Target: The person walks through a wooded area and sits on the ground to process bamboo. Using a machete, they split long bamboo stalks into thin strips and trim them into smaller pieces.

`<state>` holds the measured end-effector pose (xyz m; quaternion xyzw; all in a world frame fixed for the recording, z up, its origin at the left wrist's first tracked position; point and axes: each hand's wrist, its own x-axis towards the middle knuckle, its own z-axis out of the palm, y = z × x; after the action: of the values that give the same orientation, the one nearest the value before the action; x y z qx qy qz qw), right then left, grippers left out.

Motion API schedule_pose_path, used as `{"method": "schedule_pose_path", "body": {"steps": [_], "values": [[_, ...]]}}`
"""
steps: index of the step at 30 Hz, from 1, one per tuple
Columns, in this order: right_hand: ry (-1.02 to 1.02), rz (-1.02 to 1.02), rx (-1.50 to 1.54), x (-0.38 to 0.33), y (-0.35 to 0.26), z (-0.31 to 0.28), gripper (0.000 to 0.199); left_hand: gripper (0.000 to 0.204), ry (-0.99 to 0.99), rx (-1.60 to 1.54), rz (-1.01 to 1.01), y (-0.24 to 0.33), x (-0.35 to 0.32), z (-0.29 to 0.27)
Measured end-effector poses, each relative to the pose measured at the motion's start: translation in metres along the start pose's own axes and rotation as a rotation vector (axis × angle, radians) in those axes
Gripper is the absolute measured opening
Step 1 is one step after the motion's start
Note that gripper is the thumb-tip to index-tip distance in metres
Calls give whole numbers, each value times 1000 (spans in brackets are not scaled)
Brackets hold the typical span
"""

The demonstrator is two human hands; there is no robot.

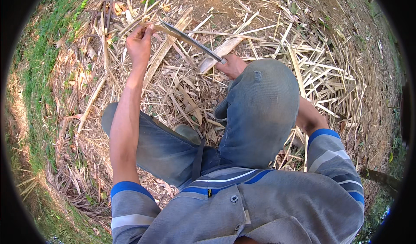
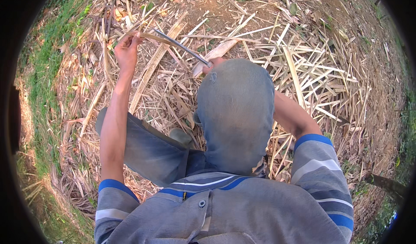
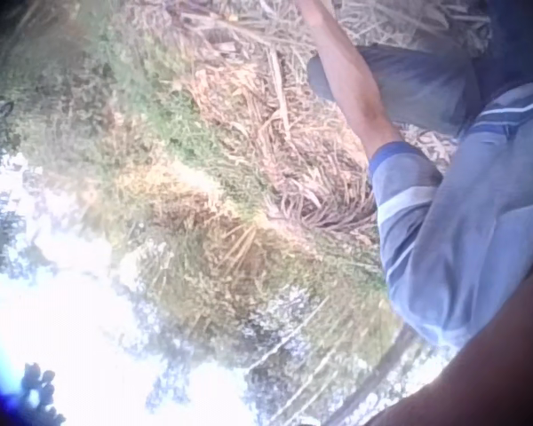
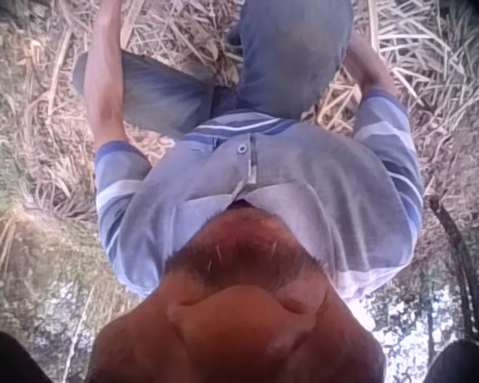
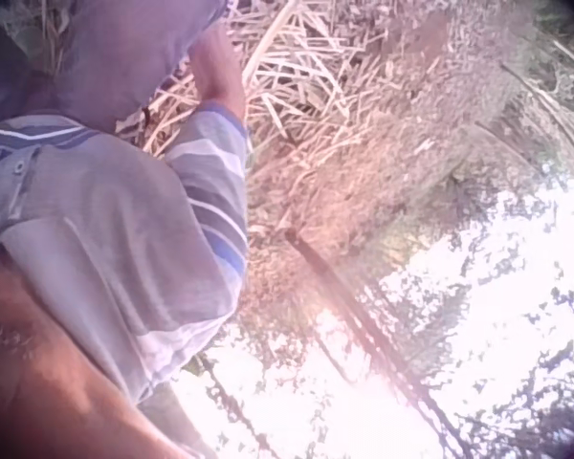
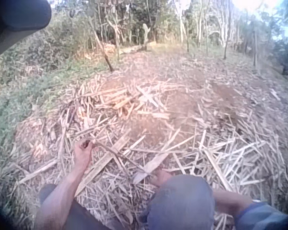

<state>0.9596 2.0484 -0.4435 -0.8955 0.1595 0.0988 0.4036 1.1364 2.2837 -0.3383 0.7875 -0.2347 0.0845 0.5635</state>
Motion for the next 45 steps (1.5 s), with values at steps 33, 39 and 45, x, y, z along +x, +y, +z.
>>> {"method": "schedule_pose_path", "body": {"steps": [33, 39, 45], "values": [[297, 249, -248, -146, 183, 10, 26, 15, 323, -127, -18, -10, 44, -35], [657, 352, -299, -243, 180, -7, 47, 15, 228, -68, -23, -47, 63, -28], [797, 713, -202, -319, 222, 4, 49, 14, 154, -43, -43, -41, 72, -43]]}}
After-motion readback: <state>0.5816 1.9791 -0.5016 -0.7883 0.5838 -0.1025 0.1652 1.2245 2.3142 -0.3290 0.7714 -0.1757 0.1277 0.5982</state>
